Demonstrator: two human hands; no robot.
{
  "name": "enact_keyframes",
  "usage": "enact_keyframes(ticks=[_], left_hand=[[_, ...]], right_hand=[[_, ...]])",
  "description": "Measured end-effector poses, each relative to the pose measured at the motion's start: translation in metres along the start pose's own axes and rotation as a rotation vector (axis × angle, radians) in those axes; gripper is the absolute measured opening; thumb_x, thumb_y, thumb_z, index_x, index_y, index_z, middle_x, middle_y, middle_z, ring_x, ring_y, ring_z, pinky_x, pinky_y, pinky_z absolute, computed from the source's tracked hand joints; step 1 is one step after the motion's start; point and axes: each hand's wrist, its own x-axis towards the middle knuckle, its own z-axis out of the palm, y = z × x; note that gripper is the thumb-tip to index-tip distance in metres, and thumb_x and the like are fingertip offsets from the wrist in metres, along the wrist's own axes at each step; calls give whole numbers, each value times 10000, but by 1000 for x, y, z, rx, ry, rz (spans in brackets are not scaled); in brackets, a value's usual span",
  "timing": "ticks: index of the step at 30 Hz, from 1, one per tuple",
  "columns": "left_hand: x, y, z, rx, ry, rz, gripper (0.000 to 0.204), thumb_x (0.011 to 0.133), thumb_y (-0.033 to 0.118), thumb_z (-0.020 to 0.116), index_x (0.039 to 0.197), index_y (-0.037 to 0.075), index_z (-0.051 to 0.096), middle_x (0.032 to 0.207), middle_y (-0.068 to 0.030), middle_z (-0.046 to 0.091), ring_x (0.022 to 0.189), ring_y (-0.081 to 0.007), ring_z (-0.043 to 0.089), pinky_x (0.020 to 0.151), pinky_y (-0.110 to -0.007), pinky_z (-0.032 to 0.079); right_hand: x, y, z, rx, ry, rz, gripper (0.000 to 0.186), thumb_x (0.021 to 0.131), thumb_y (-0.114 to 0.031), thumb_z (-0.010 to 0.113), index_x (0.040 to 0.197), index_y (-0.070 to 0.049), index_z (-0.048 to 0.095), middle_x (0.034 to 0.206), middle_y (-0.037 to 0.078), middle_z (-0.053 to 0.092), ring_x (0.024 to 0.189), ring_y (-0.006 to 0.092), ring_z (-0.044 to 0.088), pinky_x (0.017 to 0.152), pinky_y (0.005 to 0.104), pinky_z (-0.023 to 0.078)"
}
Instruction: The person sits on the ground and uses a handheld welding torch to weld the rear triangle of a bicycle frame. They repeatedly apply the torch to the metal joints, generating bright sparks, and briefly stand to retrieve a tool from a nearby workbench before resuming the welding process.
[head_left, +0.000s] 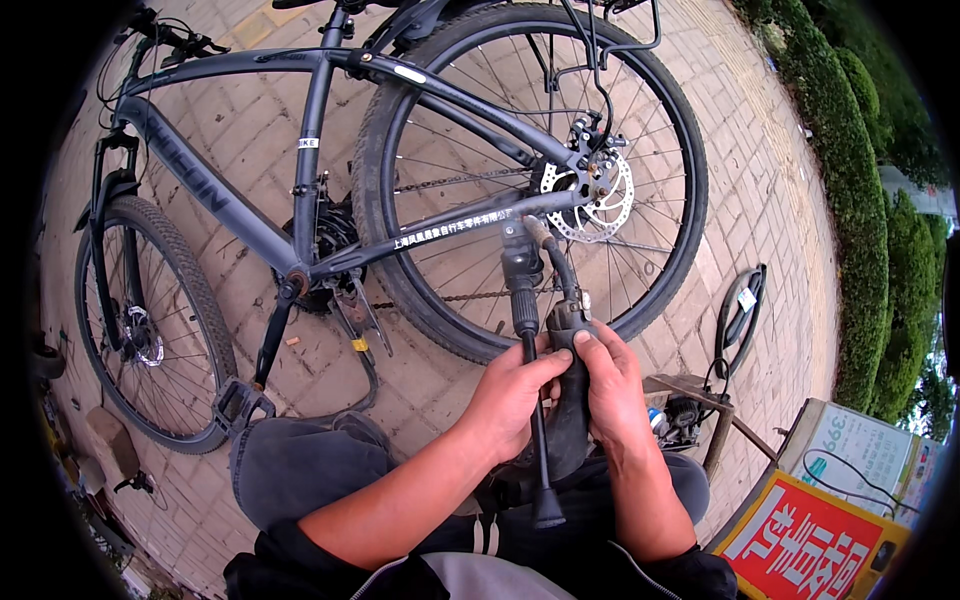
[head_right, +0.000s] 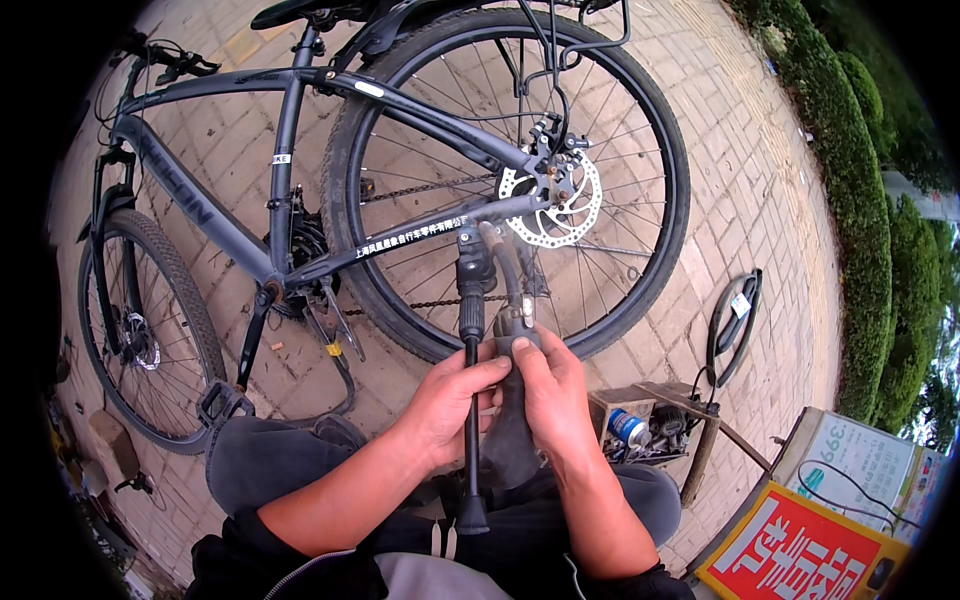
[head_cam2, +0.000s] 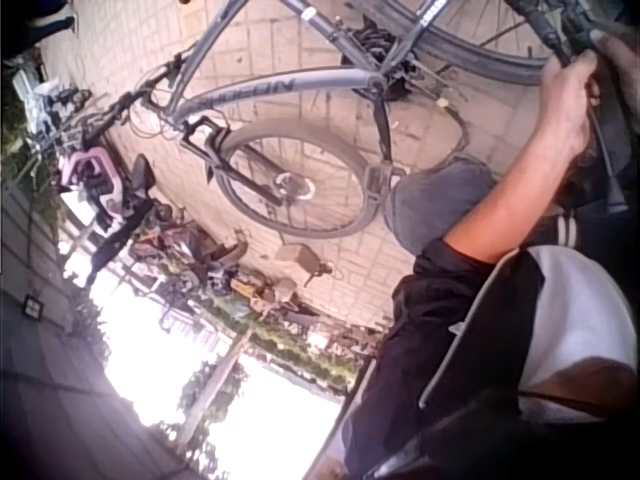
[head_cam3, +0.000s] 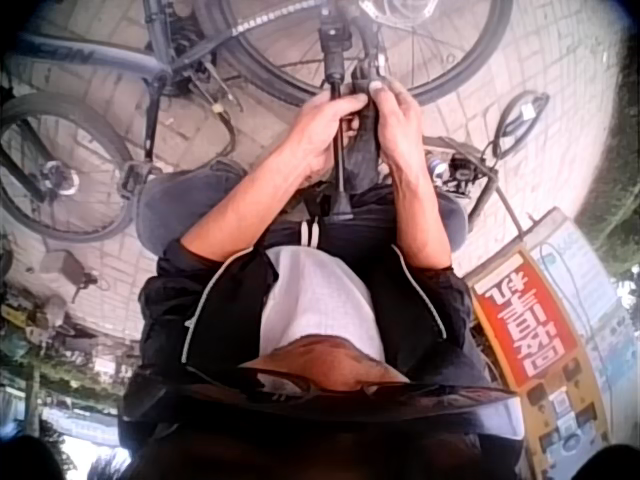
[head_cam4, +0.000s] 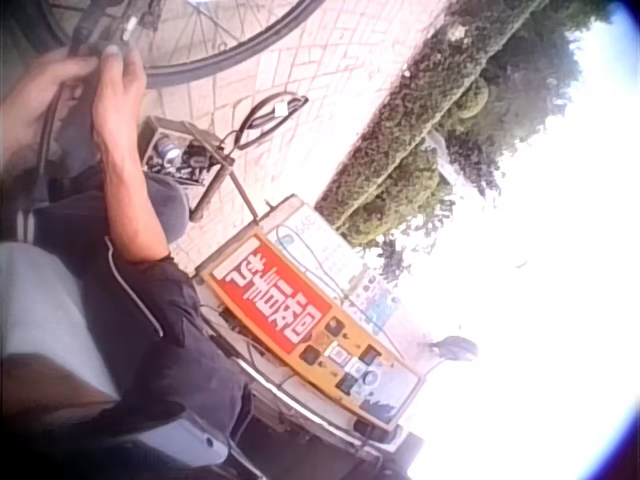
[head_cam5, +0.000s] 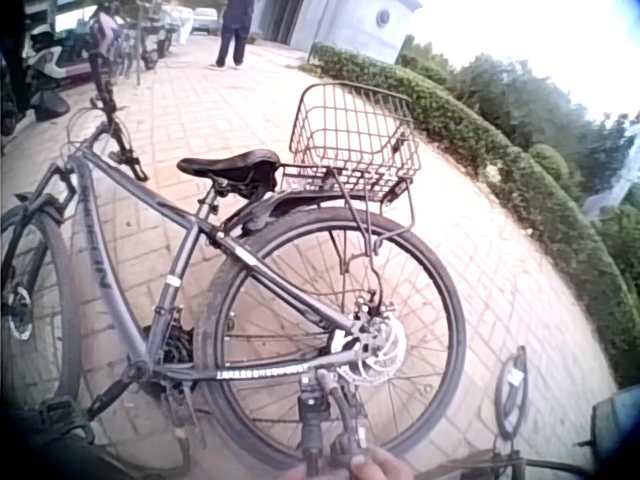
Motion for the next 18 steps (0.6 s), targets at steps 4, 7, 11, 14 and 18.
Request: enact_keyframes(ticks=[4, 7, 11, 14, 18], left_hand=[[-1, 0, 2, -22, 9, -19, 105, 911, 158, 576, 1014, 148, 560, 796, 76, 521, 653, -33, 494, 516, -196, 372], [-3, 2, 3, -10, 2, -18, 108, 911, 158, 575, 1018, 146, 562, 805, 73, 530, 659, -37, 502, 520, -196, 381], [-1, 1, 1, 8, -5, -23, 120, 909, 158, 579, 1027, 144, 568, 806, 72, 531, 666, -37, 507, 526, -197, 393], [0, 0, 0, -8, -9, -22, 133, 905, 153, 587, 1036, 139, 572, 807, 70, 533, 671, -38, 511, 530, -200, 401], [2, -2, -1, -29, -16, 3, 139, 901, 145, 595, 1037, 133, 572, 805, 65, 535, 674, -42, 516, 535, -203, 414]], right_hand=[[-1, -2, -1, 45, -4, 38, 292, 958, -152, 468, 1183, 26, 524, 870, 57, 625, 610, 86, 561, 553, 226, 474], [0, -2, -3, 39, 0, 22, 275, 955, -154, 471, 1156, 28, 522, 841, 62, 617, 586, 100, 564, 530, 237, 479], [2, 1, -3, 48, 7, -9, 242, 950, -166, 477, 1092, 24, 522, 770, 67, 600, 530, 124, 563, 479, 255, 486], [1, -1, -1, 34, 12, 0, 264, 955, -160, 468, 1127, 29, 535, 808, 53, 604, 574, 96, 550, 523, 232, 466], [1, -1, 2, 31, 35, -4, 262, 956, -152, 459, 1123, 29, 548, 821, 46, 607, 591, 81, 542, 540, 222, 456]])
